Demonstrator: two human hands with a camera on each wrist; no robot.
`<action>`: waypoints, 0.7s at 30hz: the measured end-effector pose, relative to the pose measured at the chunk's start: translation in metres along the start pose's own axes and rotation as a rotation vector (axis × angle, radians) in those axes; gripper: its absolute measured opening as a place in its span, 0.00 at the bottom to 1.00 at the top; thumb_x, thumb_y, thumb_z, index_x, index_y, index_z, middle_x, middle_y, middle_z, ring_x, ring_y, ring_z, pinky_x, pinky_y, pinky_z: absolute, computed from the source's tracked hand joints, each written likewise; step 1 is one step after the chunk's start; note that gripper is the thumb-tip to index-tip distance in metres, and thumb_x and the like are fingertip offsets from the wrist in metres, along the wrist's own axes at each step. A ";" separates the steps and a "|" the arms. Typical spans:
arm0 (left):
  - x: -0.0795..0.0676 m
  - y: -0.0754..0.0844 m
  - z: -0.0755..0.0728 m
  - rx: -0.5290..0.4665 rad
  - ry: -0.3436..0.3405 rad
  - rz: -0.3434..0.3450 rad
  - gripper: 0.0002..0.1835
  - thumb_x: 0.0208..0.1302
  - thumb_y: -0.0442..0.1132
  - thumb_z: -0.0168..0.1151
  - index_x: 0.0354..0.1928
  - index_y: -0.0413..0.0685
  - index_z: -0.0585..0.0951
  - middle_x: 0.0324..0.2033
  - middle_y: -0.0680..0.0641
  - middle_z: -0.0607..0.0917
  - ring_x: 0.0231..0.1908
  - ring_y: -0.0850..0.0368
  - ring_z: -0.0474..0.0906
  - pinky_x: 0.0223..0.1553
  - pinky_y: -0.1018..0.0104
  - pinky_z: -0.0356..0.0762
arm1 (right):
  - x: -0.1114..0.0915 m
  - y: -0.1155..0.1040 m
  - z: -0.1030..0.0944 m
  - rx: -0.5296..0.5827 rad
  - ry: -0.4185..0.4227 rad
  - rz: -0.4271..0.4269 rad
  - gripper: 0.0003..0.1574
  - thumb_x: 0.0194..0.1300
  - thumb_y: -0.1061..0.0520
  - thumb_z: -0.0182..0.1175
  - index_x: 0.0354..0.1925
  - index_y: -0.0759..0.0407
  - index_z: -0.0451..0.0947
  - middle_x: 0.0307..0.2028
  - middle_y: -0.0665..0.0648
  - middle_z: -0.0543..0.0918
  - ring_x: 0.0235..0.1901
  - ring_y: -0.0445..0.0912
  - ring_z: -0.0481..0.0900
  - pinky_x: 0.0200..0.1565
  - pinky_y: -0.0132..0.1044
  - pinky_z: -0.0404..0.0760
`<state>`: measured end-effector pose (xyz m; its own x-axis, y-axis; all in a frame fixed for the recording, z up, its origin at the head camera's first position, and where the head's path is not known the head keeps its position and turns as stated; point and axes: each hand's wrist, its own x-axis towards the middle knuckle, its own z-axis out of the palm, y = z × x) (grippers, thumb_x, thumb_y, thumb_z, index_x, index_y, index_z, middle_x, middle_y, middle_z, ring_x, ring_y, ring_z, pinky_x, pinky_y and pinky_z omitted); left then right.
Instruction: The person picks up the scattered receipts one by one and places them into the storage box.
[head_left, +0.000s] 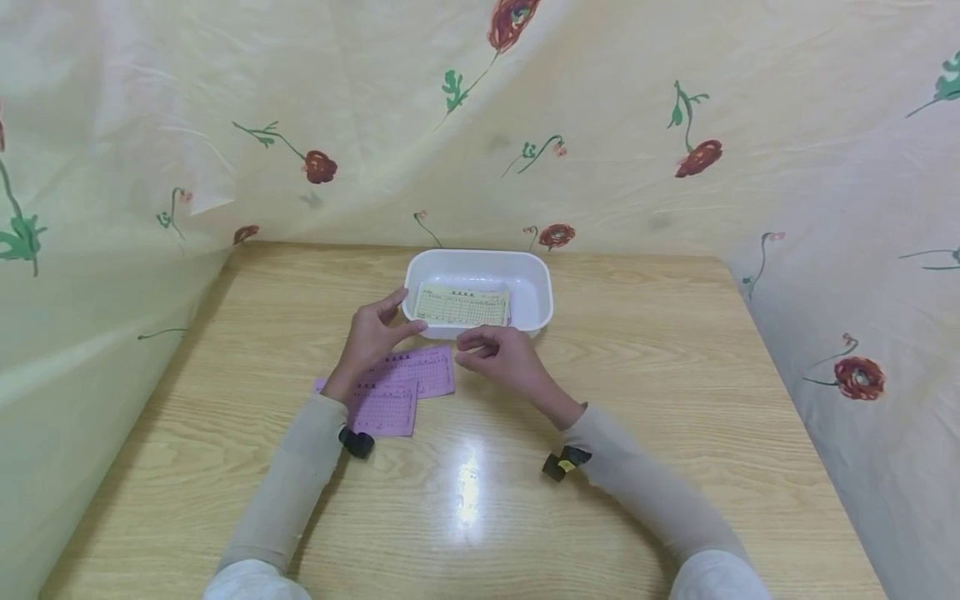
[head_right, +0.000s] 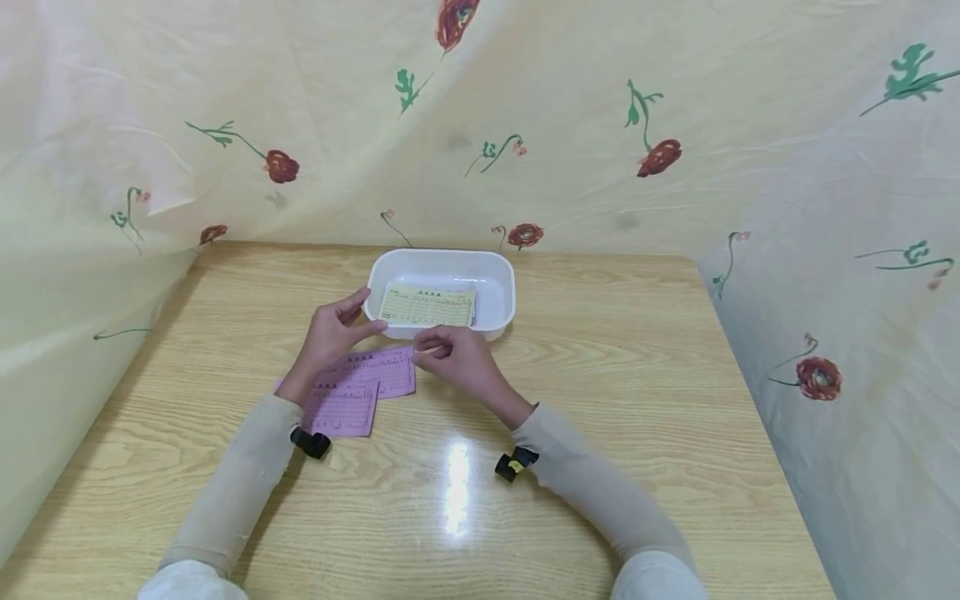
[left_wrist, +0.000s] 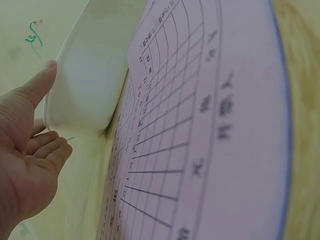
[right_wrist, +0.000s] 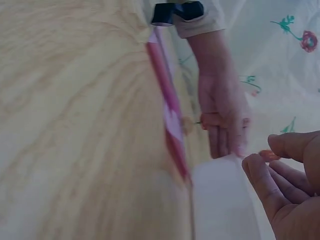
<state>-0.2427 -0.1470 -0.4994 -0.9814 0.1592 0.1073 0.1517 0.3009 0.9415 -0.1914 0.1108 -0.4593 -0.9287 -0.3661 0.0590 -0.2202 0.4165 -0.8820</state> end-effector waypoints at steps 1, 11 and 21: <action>0.000 0.000 0.000 0.002 0.000 -0.003 0.45 0.58 0.50 0.77 0.73 0.41 0.69 0.76 0.45 0.65 0.75 0.50 0.61 0.73 0.62 0.68 | 0.001 0.002 0.002 -0.001 -0.011 0.011 0.19 0.64 0.57 0.72 0.51 0.63 0.85 0.45 0.59 0.90 0.42 0.49 0.89 0.42 0.33 0.91; 0.001 -0.001 -0.001 -0.012 0.000 0.002 0.46 0.57 0.50 0.78 0.73 0.39 0.68 0.75 0.45 0.65 0.75 0.49 0.61 0.74 0.60 0.68 | 0.006 0.014 0.012 -0.061 -0.077 0.040 0.22 0.64 0.60 0.72 0.55 0.63 0.83 0.50 0.60 0.88 0.47 0.51 0.88 0.47 0.34 0.90; 0.001 -0.001 -0.001 -0.019 -0.007 0.017 0.43 0.59 0.46 0.77 0.73 0.40 0.68 0.76 0.43 0.65 0.75 0.48 0.61 0.74 0.58 0.68 | 0.012 0.019 0.019 -0.064 -0.118 0.074 0.24 0.64 0.62 0.71 0.57 0.65 0.81 0.54 0.62 0.86 0.48 0.52 0.88 0.45 0.33 0.90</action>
<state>-0.2442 -0.1482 -0.5001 -0.9777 0.1713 0.1215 0.1665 0.2797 0.9456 -0.2007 0.0981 -0.4840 -0.9024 -0.4262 -0.0634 -0.1747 0.4963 -0.8504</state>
